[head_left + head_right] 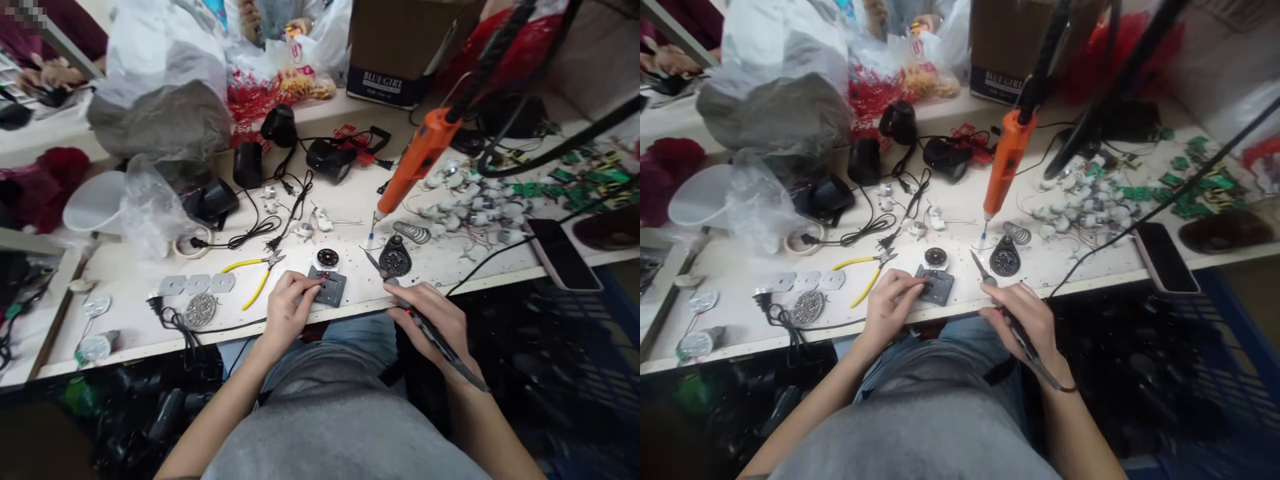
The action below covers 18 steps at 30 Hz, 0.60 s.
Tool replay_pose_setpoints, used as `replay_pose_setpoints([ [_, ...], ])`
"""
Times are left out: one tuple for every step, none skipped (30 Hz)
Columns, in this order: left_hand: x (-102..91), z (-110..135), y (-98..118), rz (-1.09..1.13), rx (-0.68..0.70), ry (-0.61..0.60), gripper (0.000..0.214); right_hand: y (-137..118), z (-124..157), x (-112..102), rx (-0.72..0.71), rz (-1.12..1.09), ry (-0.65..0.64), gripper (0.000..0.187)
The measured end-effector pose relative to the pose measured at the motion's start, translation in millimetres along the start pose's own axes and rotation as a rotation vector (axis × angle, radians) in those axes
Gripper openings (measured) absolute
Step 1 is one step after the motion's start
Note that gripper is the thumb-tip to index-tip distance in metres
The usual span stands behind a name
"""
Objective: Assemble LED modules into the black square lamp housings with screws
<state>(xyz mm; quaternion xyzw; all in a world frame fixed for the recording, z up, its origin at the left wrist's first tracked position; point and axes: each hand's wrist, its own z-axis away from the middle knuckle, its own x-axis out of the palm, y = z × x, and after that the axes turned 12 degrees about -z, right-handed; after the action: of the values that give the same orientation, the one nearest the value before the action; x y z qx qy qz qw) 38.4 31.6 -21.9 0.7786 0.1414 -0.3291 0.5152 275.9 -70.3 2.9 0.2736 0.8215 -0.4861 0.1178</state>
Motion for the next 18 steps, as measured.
replay_pose_setpoints([
  [0.9,0.2,-0.3,-0.002,-0.005,-0.002,0.018,0.3,9.8,-7.2,0.056,0.020,0.082,0.029],
  [1.9,0.3,-0.5,-0.005,-0.009,-0.005,0.018,2.1,18.7,-13.4,0.123,0.046,0.173,0.025],
  [2.7,0.2,-0.7,-0.009,-0.012,-0.005,0.018,5.1,26.2,-18.3,0.197,0.073,0.263,0.022],
  [3.3,-0.1,-0.9,-0.015,-0.014,-0.004,0.018,8.9,32.2,-22.1,0.274,0.098,0.341,0.019],
  [3.5,-0.7,-1.1,-0.021,-0.015,0.001,0.018,13.2,36.6,-24.9,0.339,0.116,0.400,0.018],
  [3.2,-1.5,-1.1,-0.030,-0.016,0.009,0.017,17.6,39.5,-26.7,0.384,0.124,0.438,0.018],
  [2.5,-2.4,-1.0,-0.039,-0.015,0.020,0.017,21.7,41.1,-27.8,0.411,0.124,0.452,0.019],
  [1.4,-3.3,-0.8,-0.049,-0.014,0.031,0.016,25.4,41.8,-28.3,0.421,0.118,0.449,0.020],
  [0.2,-4.1,-0.5,-0.059,-0.013,0.041,0.015,28.4,41.7,-28.4,0.423,0.110,0.437,0.020],
  [-1.1,-4.6,-0.1,-0.068,-0.013,0.052,0.015,30.8,41.3,-28.3,0.421,0.101,0.424,0.020],
  [-2.2,-4.8,0.4,-0.076,-0.011,0.062,0.014,32.7,40.7,-28.0,0.416,0.092,0.415,0.019],
  [-3.1,-4.7,0.8,-0.082,-0.007,0.068,0.014,34.3,40.0,-27.6,0.412,0.086,0.412,0.020],
  [-3.6,-4.3,1.2,-0.087,0.000,0.070,0.013,35.6,39.5,-27.2,0.408,0.081,0.413,0.020],
  [-3.9,-3.6,1.5,-0.092,0.010,0.071,0.013,36.8,39.1,-26.8,0.405,0.079,0.417,0.020],
  [-3.9,-2.8,1.6,-0.097,0.021,0.071,0.013,38.0,38.8,-26.4,0.404,0.076,0.417,0.020],
  [-3.7,-2.0,1.6,-0.104,0.034,0.068,0.013,39.2,38.6,-26.0,0.403,0.072,0.418,0.020],
  [-3.6,-1.2,1.6,-0.111,0.051,0.062,0.013,40.3,38.4,-25.5,0.401,0.068,0.417,0.020],
  [-3.5,-0.6,1.4,-0.118,0.071,0.054,0.013,41.3,38.2,-25.1,0.402,0.063,0.415,0.020],
])
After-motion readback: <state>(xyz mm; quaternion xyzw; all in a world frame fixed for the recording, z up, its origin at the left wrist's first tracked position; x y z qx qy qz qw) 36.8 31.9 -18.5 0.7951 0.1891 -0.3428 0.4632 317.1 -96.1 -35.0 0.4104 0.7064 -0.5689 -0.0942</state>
